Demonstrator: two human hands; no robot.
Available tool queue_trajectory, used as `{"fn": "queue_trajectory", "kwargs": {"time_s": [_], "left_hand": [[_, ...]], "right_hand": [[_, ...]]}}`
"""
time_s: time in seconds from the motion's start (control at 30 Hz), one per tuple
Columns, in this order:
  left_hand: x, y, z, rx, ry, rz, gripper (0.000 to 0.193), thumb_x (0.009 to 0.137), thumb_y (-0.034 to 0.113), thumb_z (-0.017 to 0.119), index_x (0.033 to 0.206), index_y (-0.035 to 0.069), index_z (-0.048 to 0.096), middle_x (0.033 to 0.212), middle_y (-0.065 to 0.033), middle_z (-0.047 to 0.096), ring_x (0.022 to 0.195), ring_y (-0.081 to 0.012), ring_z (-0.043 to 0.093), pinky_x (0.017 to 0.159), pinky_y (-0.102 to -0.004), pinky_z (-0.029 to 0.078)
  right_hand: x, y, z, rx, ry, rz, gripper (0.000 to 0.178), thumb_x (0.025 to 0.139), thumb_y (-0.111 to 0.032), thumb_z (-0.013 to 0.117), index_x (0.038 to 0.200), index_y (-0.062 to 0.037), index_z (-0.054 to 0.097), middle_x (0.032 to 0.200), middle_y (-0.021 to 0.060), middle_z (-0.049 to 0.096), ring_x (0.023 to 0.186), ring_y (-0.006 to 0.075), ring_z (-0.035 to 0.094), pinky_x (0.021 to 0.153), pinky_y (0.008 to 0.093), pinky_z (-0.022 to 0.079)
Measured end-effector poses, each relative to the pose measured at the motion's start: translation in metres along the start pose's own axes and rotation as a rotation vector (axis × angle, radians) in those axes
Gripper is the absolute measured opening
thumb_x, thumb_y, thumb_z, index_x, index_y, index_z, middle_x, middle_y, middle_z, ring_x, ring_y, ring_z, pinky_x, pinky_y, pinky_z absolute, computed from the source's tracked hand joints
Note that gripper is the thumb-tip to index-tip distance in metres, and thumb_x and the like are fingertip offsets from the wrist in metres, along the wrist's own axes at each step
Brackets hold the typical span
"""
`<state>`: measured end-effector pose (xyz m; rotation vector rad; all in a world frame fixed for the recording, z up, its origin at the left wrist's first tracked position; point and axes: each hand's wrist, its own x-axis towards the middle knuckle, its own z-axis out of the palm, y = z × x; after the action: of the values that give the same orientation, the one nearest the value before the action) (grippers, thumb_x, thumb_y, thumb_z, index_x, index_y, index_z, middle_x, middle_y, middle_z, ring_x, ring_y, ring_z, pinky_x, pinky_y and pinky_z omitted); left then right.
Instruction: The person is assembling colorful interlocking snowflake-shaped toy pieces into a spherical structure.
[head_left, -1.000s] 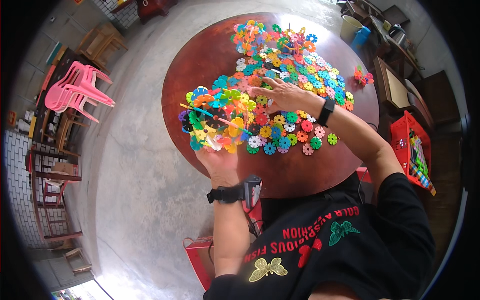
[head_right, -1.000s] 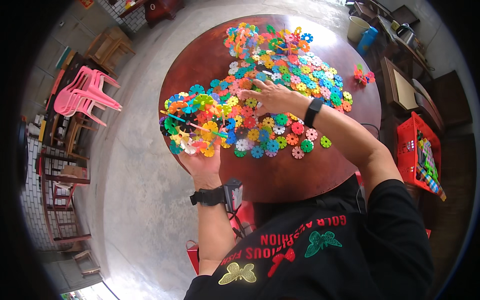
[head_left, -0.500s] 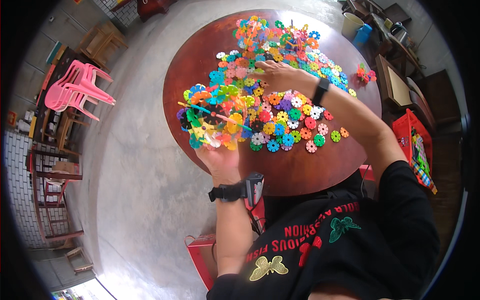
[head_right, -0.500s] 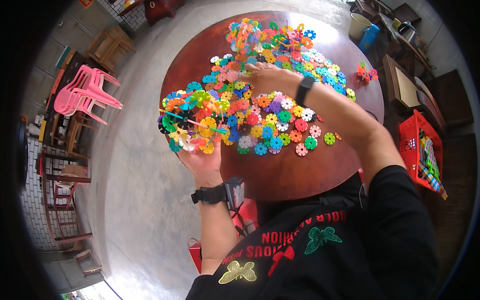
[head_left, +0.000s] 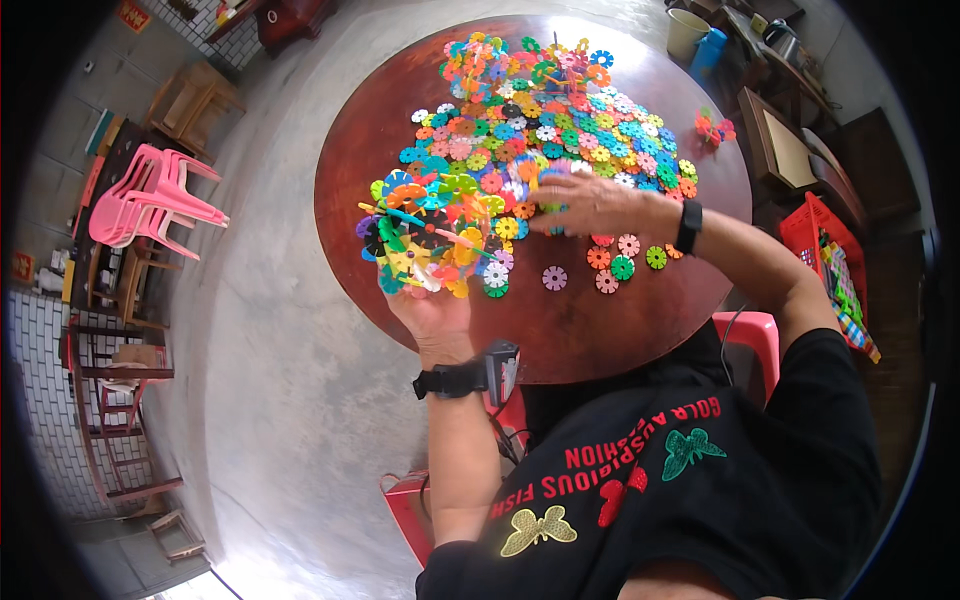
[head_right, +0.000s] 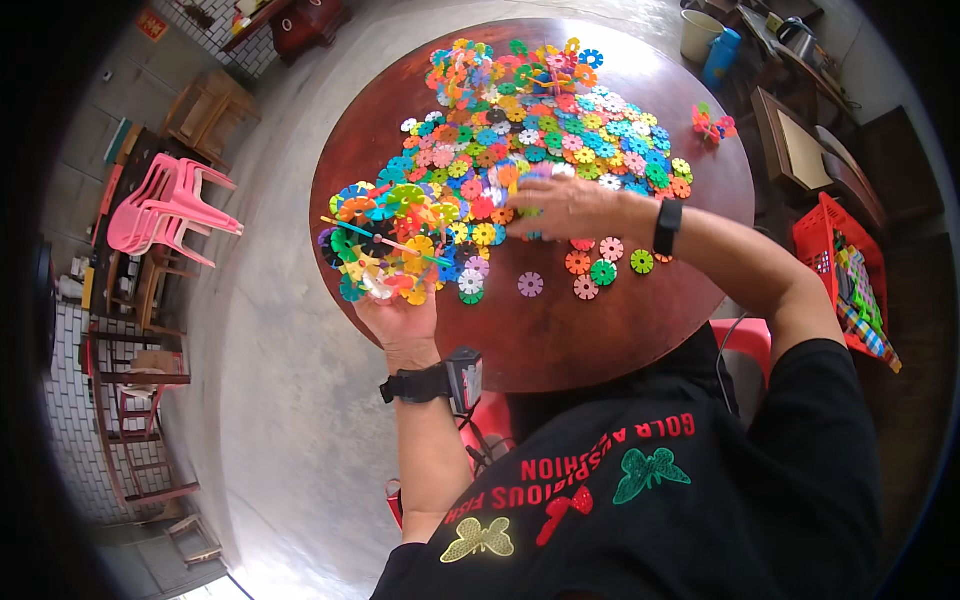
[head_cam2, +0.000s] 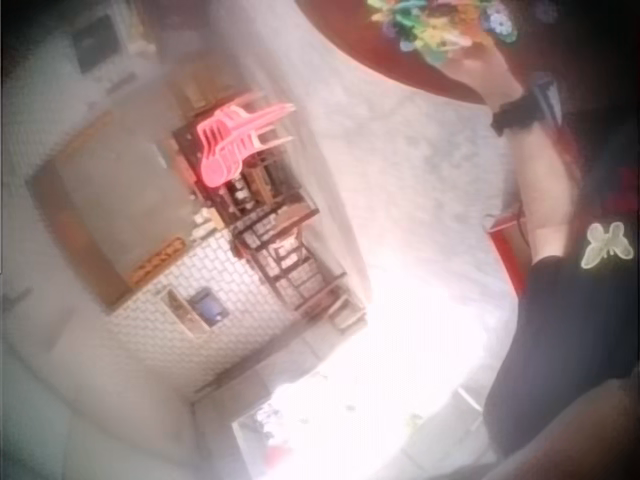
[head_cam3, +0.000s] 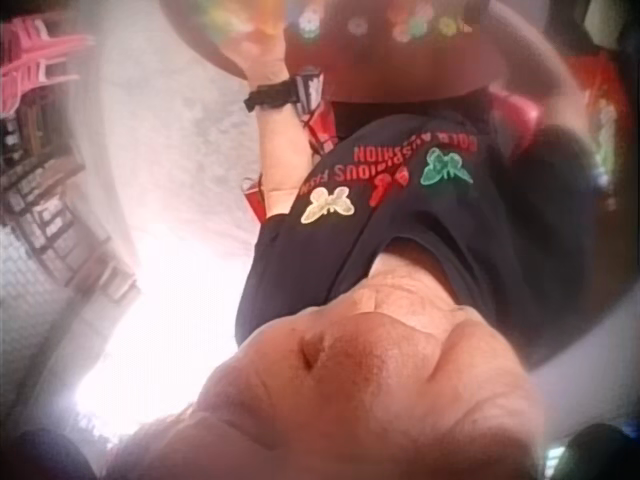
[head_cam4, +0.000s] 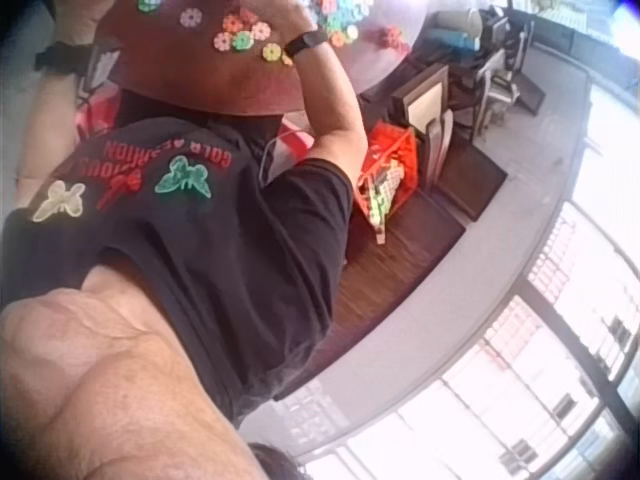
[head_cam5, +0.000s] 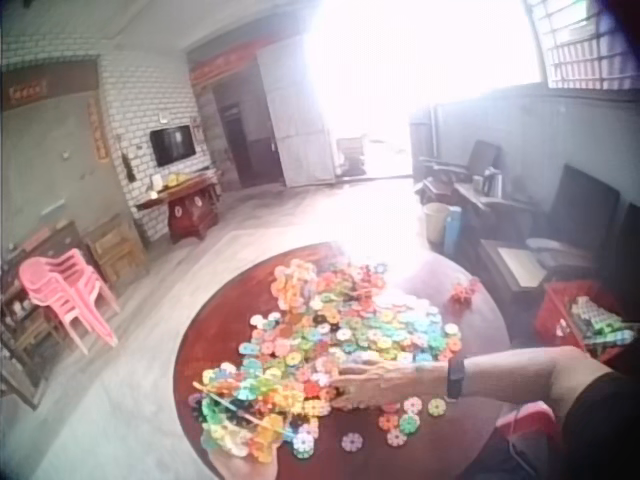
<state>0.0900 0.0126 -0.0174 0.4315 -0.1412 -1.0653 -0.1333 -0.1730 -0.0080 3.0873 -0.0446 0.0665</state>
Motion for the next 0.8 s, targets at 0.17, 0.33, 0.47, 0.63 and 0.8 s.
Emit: {"fn": "queue_trajectory", "kwargs": {"time_s": [0.17,0.33,0.47,0.63,0.8], "left_hand": [[0.005,-0.005,0.014,0.118,-0.139,-0.018,0.052,0.090,0.043,0.054,0.130,0.009,0.051,0.127,-0.0075,0.058,0.114,-0.0287,0.057,0.092,-0.0451,0.050],[0.001,-0.008,0.016,0.397,0.094,0.108,0.043,0.096,0.041,0.049,0.126,0.011,0.053,0.119,-0.0045,0.062,0.107,-0.0197,0.061,0.089,-0.0364,0.052],[-0.002,-0.009,0.026,0.317,0.029,0.113,0.043,0.092,0.041,0.056,0.121,0.010,0.052,0.116,-0.0031,0.060,0.108,-0.0176,0.060,0.086,-0.0350,0.053],[0.000,-0.007,0.018,0.253,0.011,0.058,0.045,0.092,0.042,0.056,0.122,0.009,0.055,0.119,-0.0041,0.061,0.110,-0.0193,0.059,0.089,-0.0358,0.052],[-0.006,-0.009,0.030,0.259,0.011,0.078,0.047,0.092,0.043,0.055,0.125,0.009,0.054,0.122,-0.0049,0.061,0.112,-0.0202,0.058,0.092,-0.0370,0.050]], "right_hand": [[-0.003,0.054,0.001,-0.124,-0.008,0.276,0.052,0.087,-0.018,0.061,0.136,-0.0306,0.049,0.147,0.0076,0.036,0.130,0.0306,0.041,0.104,0.0503,0.039],[0.007,-0.004,-0.056,0.440,-0.268,0.489,0.048,0.087,-0.012,0.055,0.134,-0.0155,0.049,0.138,0.0109,0.043,0.125,0.0269,0.044,0.102,0.0387,0.041],[-0.040,-0.053,-0.013,0.074,-0.029,-0.452,0.047,0.084,-0.010,0.060,0.129,-0.0053,0.050,0.125,0.0145,0.049,0.114,0.0292,0.051,0.099,0.0407,0.041],[-0.046,-0.039,-0.024,0.647,-0.311,0.001,0.042,0.080,-0.006,0.060,0.121,-0.0016,0.054,0.120,0.0153,0.050,0.115,0.0285,0.049,0.100,0.0387,0.040],[-0.024,0.012,-0.012,0.488,-0.053,0.213,0.040,0.076,-0.002,0.059,0.116,0.0001,0.057,0.115,0.0152,0.051,0.112,0.0311,0.050,0.099,0.0371,0.042]]}}
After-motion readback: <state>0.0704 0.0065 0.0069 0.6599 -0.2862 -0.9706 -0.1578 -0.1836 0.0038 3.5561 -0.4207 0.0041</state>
